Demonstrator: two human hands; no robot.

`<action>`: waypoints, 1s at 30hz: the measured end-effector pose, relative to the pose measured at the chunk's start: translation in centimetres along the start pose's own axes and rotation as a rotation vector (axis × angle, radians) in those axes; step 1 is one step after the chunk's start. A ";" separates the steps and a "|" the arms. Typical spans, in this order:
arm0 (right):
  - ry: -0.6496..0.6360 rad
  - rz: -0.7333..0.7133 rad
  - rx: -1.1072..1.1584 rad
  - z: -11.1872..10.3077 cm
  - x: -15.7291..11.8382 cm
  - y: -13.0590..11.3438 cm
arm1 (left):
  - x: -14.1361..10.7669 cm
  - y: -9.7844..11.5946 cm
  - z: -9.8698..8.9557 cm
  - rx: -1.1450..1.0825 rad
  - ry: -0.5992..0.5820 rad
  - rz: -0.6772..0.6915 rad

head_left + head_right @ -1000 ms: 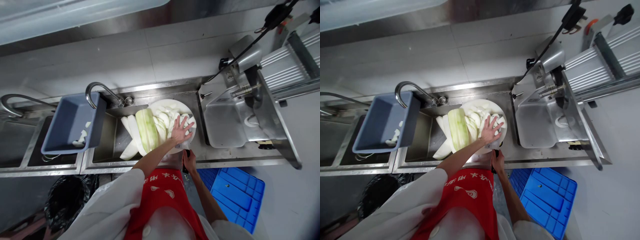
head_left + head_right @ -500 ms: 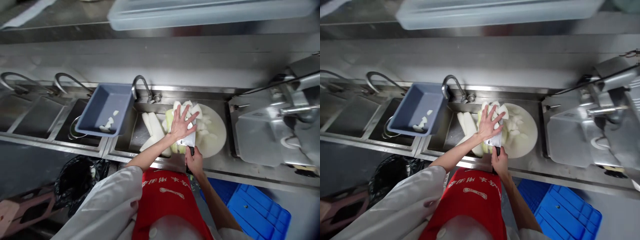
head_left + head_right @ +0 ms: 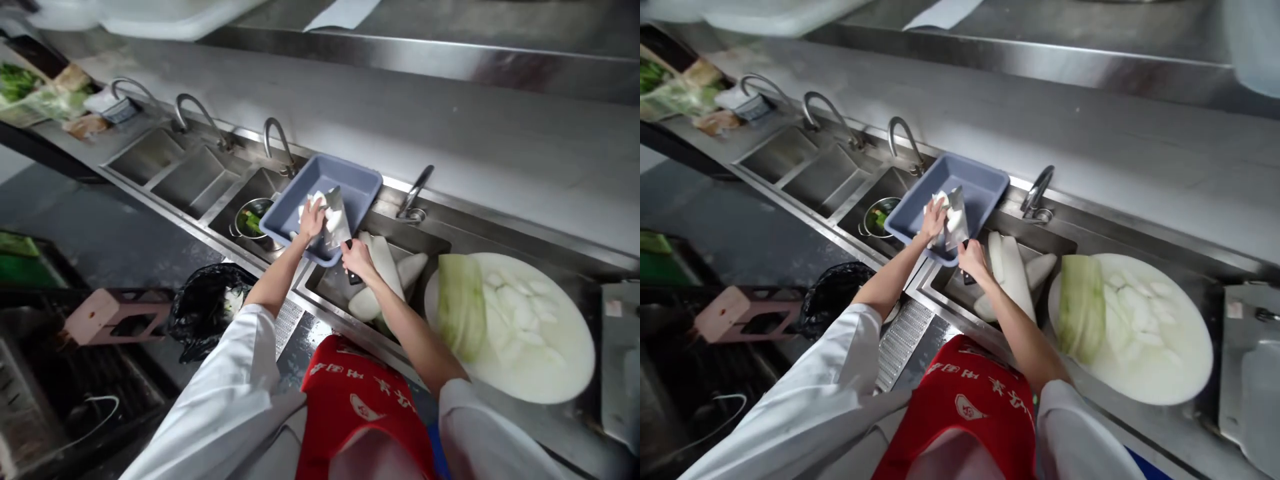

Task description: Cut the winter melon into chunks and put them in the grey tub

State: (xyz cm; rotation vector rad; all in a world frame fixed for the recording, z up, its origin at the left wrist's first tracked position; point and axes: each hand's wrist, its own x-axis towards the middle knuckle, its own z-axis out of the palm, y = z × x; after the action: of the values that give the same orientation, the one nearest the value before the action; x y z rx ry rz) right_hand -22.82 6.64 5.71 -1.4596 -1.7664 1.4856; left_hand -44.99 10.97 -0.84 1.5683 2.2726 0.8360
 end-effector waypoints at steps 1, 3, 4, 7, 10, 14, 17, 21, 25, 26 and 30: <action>0.010 -0.004 -0.017 0.3 0.8 -0.1 | 0.1 -1.7 -0.1 -0.012 -0.025 -0.071; 0.028 -0.014 -0.050 0.5 1.7 0.3 | -0.6 -3.6 -0.1 -0.033 -0.044 -0.130; 0.028 -0.014 -0.074 0.4 2.0 0.5 | -1.3 -3.8 0.0 -0.044 -0.045 -0.106; 0.007 0.023 -0.152 0.5 2.1 1.2 | -3.9 -2.6 0.5 -0.048 -0.163 0.180; -0.037 0.069 -0.134 1.0 2.0 1.7 | -5.7 -1.1 1.1 -0.005 -0.411 0.456; -0.058 0.113 -0.060 0.9 1.1 2.0 | -5.2 -2.5 0.9 0.045 -0.501 0.238; -0.011 0.125 -0.064 -0.8 -0.7 2.3 | -4.3 -5.2 -0.5 0.083 -0.352 0.103; 0.069 0.055 -0.102 -5.5 -5.5 4.0 | -6.4 -7.4 -2.1 0.200 -0.172 0.096; 0.164 0.118 -0.080 -10.7 -12.9 7.8 | -11.0 -7.6 -1.6 0.366 -0.321 0.173; 0.186 0.166 -0.051 -11.8 -14.9 9.1 | -12.0 -7.5 -1.4 0.387 -0.302 0.160; 0.446 0.251 0.102 -14.4 -21.7 14.0 | -14.1 -7.4 -1.6 0.387 -0.230 0.139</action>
State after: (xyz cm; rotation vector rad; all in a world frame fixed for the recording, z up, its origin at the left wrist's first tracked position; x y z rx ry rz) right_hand 3.21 -7.42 4.81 -1.8377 -1.2629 1.2139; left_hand -46.12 -4.32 -5.44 1.8883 2.2686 0.2288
